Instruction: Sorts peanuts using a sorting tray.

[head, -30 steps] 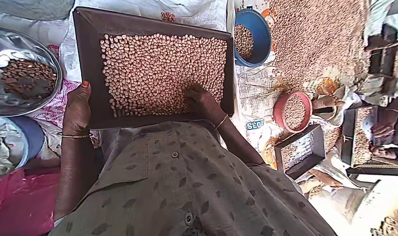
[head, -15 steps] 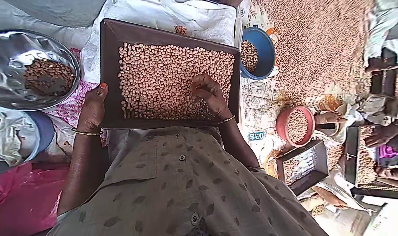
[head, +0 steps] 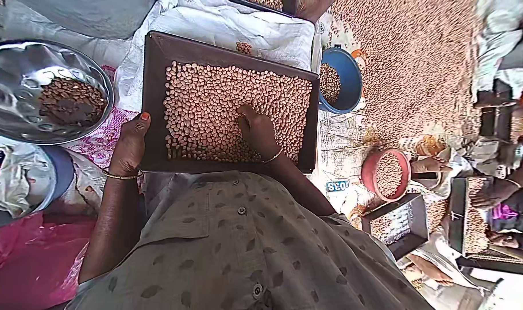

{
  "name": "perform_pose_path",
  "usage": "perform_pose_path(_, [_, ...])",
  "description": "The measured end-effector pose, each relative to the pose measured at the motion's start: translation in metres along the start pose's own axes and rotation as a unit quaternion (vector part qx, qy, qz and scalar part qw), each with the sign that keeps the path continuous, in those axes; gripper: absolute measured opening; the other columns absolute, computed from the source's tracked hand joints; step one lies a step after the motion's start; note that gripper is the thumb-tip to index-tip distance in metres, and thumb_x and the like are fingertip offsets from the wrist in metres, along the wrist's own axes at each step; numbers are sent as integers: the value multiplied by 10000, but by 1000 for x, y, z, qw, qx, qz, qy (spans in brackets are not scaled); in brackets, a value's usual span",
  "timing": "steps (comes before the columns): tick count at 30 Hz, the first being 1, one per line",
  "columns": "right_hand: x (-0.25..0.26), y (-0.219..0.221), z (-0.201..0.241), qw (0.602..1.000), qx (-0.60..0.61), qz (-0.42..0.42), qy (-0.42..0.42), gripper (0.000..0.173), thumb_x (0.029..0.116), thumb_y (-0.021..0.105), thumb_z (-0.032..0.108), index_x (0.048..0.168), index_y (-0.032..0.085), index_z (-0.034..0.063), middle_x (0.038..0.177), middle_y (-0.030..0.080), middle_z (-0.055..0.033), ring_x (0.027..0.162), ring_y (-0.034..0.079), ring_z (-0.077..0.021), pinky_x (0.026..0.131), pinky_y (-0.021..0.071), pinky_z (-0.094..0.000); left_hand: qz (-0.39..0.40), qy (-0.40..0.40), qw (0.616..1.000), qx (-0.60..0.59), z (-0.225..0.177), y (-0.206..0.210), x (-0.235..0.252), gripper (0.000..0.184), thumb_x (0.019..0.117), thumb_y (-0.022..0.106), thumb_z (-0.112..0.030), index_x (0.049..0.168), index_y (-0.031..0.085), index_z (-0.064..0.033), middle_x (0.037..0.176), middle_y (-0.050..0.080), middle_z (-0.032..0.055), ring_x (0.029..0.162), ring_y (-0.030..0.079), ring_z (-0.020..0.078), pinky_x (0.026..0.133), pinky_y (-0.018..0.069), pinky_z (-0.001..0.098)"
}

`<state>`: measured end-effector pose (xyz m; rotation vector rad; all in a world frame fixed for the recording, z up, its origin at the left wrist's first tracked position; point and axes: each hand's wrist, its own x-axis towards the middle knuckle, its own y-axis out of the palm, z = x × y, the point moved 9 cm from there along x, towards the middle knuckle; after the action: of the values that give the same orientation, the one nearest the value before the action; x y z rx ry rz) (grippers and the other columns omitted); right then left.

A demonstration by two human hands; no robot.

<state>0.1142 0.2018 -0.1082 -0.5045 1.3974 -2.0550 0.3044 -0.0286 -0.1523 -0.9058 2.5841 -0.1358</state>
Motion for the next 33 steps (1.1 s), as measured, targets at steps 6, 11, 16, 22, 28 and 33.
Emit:
perform_pose_path(6, [3,-13,-15,983,167,-62,-34,191,983,582,100,1077,709,-6,735,684,-97,591,632,-201,566,529,-390,3,-1,1000,-3,2,0,0,398,1108,335,-410,1155,624,-139,919,629,-115,825,608,-110,779,537,157])
perform_pose_path(11, [3,-75,-93,709,646,-258,116,326,1121,370,192,884,584,123,481,337,106,355,279,-12,349,267,-180,8,-9,1000,-9,3,0,-1,397,1106,329,-416,1129,626,-154,869,631,-115,777,617,-92,736,548,167])
perform_pose_path(16, [3,-70,-77,798,579,-112,125,327,1113,367,177,1011,662,82,513,380,107,381,302,1,364,274,-159,15,-3,1000,-7,0,1,1,414,1110,318,-408,1164,627,-137,895,638,-99,797,620,-89,757,548,172])
perform_pose_path(22, [-40,-1,25,889,340,293,-84,149,1030,533,59,1068,651,-24,793,628,-69,601,549,-87,545,475,-240,21,2,999,-31,-1,3,1,414,1106,315,-397,1174,626,-133,919,646,-110,821,620,-103,774,546,157])
perform_pose_path(28, [15,-41,30,878,420,200,-110,186,993,534,-23,1102,668,-92,986,736,-137,847,740,-190,806,642,-374,36,10,998,-49,5,3,4,444,1104,323,-410,1234,633,-120,993,682,-79,879,641,-74,818,561,192])
perform_pose_path(33, [97,-95,8,772,616,-158,21,250,1108,397,123,1270,498,-39,1090,704,-144,950,745,-242,894,623,-383,44,11,997,-57,1,5,1,458,1113,308,-387,1274,615,-88,1048,667,-40,934,628,-55,871,540,209])
